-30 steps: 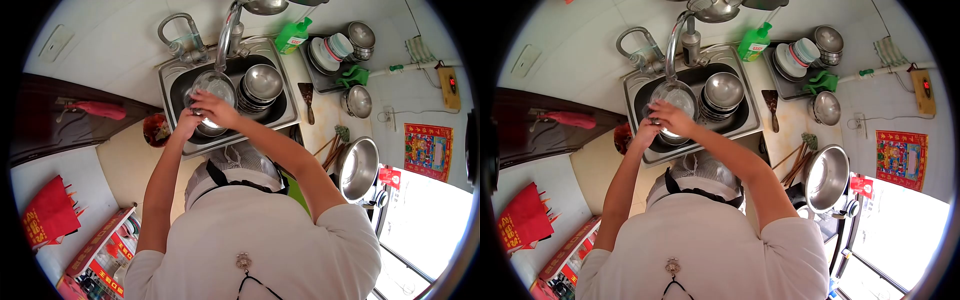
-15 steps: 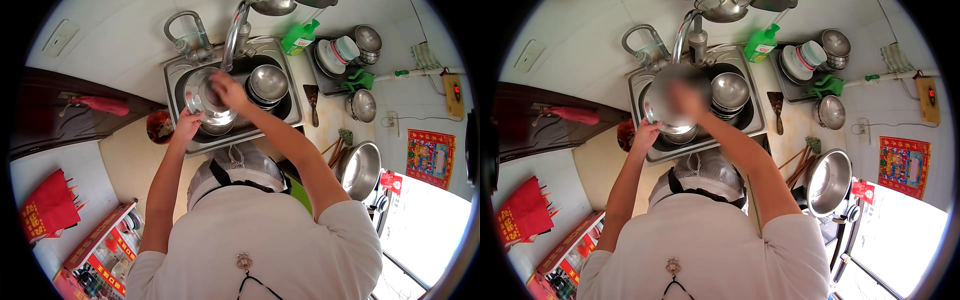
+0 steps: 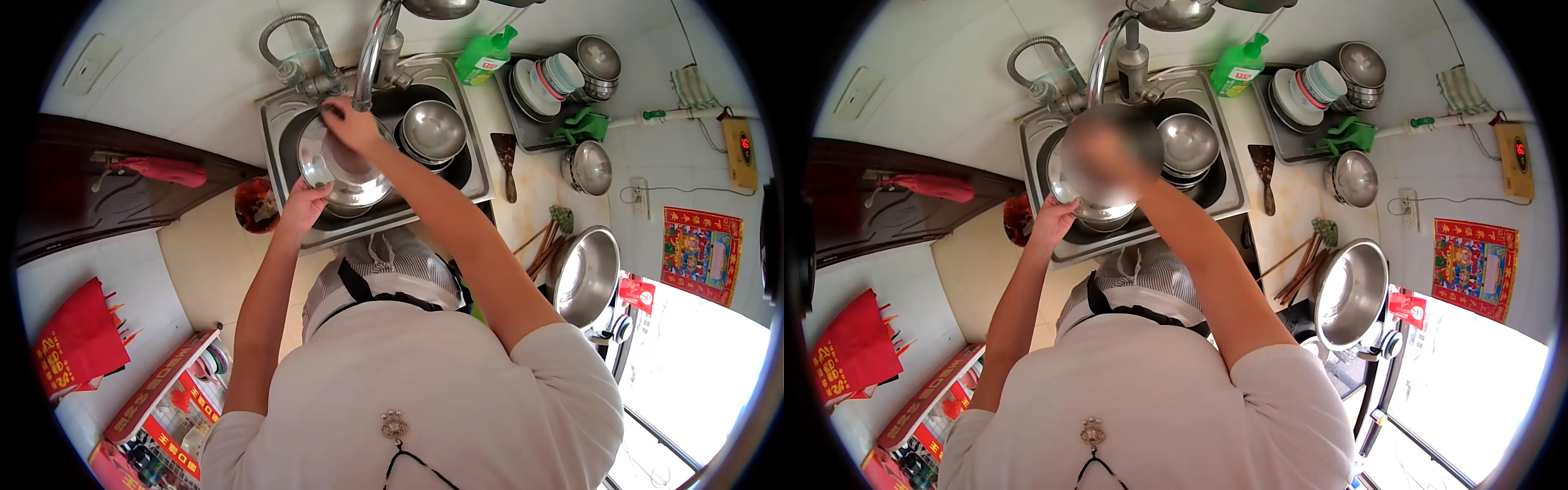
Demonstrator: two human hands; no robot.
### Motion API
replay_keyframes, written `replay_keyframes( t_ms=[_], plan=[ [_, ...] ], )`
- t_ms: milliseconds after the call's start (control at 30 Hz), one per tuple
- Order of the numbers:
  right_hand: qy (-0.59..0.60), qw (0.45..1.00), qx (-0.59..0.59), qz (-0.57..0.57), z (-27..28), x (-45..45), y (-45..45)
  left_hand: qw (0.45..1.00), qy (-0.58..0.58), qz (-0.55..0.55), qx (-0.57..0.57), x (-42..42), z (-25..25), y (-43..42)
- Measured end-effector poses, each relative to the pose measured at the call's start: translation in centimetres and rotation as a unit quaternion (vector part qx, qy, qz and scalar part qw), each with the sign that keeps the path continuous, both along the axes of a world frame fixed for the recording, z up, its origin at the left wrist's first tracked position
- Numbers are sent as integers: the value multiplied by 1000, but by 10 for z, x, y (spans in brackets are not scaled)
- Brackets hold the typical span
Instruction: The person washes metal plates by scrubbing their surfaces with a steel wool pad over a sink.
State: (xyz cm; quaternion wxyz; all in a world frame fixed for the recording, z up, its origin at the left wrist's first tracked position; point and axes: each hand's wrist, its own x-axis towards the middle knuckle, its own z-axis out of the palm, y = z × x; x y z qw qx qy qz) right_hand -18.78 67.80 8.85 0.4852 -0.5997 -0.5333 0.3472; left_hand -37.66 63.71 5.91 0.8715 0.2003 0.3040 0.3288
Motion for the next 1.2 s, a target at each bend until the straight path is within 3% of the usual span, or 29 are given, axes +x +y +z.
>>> replay_keyframes(
  t_ms=[100,167,267,367,467,533,633,700,767,800,867,933,1033,1067,1200],
  plan=[
    [-102,992,-67,-31,-13,31,-2,999,-23,45,-4,0,0,0],
    [-152,978,-143,-23,11,39,-21,996,-39,76,-13,-5,-5,2],
    [-217,965,116,-88,-47,28,-57,990,-29,133,-19,-7,1,3],
    [-191,980,61,-7,-21,-2,-92,995,-23,95,-8,-8,11,2],
    [-205,958,187,71,-3,-22,-88,997,-15,74,-31,-4,-6,-4],
    [-191,968,151,54,-6,-10,-61,996,-7,80,-48,5,7,-13],
    [-183,983,-28,-3,-10,27,-34,996,-43,71,-37,5,6,-15],
    [-121,991,-8,-60,-3,38,-40,992,-64,96,-48,3,6,-10],
    [-152,982,59,-98,-7,39,-51,987,-88,121,-58,4,6,-2],
    [-229,961,129,-87,-49,38,-61,984,-91,138,-58,5,7,1],
    [-159,981,96,-46,-32,9,-92,984,-77,152,-55,9,12,3],
    [-197,965,164,56,-1,-15,-112,987,-54,137,-65,7,-3,5],
    [-237,936,218,140,9,-23,-102,979,-194,48,-38,3,-16,3],
    [-239,931,229,151,9,-22,-98,980,-192,56,-21,5,-18,4],
    [-259,933,247,39,7,3,-99,985,-91,138,-56,19,18,9]
  ],
)
